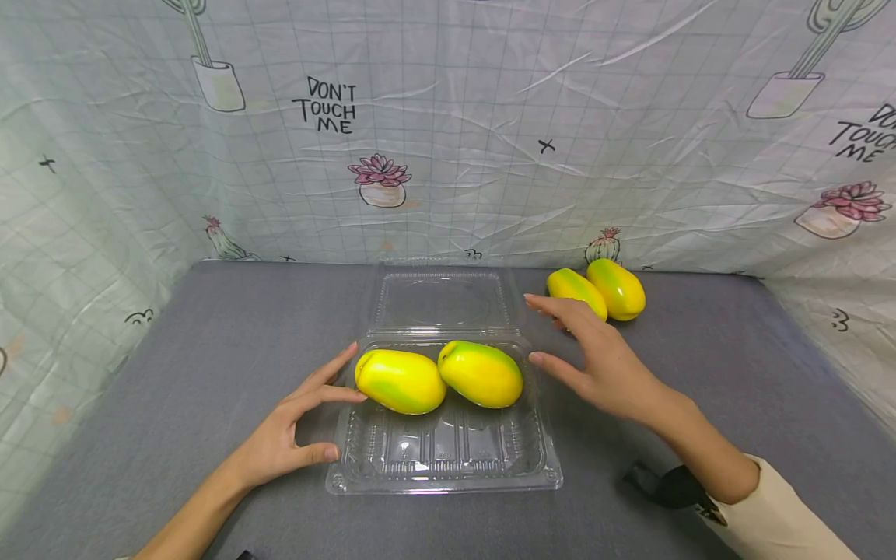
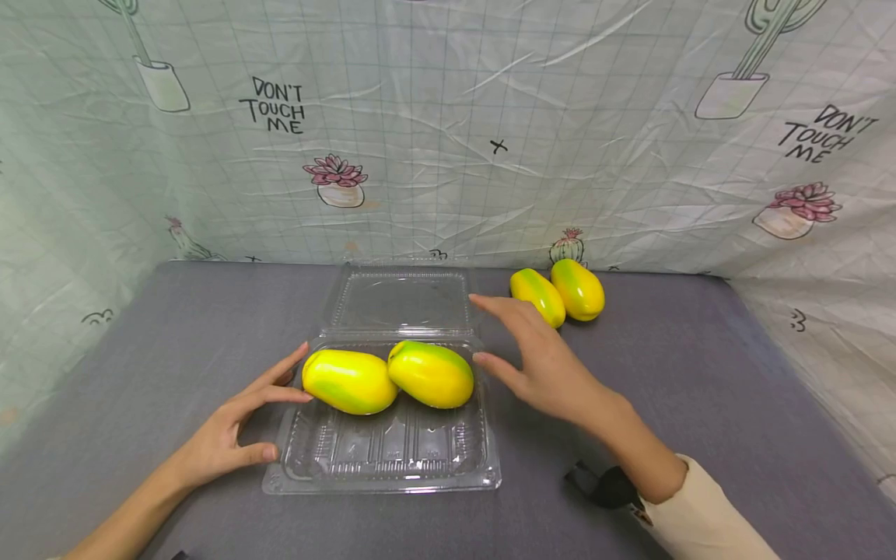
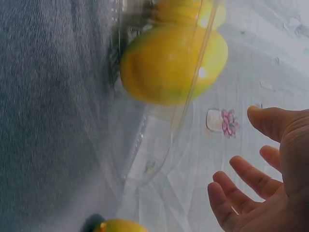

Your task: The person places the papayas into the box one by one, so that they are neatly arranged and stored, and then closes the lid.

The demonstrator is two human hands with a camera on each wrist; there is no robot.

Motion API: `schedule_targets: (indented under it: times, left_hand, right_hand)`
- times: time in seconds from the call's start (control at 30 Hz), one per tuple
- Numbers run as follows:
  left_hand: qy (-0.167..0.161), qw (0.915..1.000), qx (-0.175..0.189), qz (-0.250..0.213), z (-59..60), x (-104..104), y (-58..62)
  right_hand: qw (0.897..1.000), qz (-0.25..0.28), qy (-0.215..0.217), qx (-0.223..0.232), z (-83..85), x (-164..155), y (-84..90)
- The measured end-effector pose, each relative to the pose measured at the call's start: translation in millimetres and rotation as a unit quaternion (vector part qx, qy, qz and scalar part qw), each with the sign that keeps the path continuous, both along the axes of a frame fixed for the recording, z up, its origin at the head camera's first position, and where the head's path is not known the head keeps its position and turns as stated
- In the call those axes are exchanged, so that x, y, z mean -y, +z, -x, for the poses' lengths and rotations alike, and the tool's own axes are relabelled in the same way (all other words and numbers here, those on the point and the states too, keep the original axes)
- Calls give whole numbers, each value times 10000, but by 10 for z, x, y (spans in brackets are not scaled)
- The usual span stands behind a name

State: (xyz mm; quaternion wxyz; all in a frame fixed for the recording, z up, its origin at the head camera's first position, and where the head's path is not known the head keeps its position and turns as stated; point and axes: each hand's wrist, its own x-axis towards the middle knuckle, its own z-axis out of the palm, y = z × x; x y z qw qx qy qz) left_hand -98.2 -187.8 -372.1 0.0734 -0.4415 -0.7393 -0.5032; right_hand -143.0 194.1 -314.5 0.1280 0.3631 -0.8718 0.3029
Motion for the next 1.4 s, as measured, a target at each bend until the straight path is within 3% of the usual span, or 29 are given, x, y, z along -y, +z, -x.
schedule_targets:
  times: [0.53,0.77,1.4]
  left_hand:
    - [-32,10000,57,-17,-4,2,4]
    - [-56,10000,74,-35,-6,0,5]
    - [45,10000,60,47,-7,7,9]
  right_hand:
    - [9981,176,-548,-240,126,-252,20]
    - [9947,173,-1007,-65,188,-374,-22]
    - [9847,166,-1733,-17,391,-681,-155]
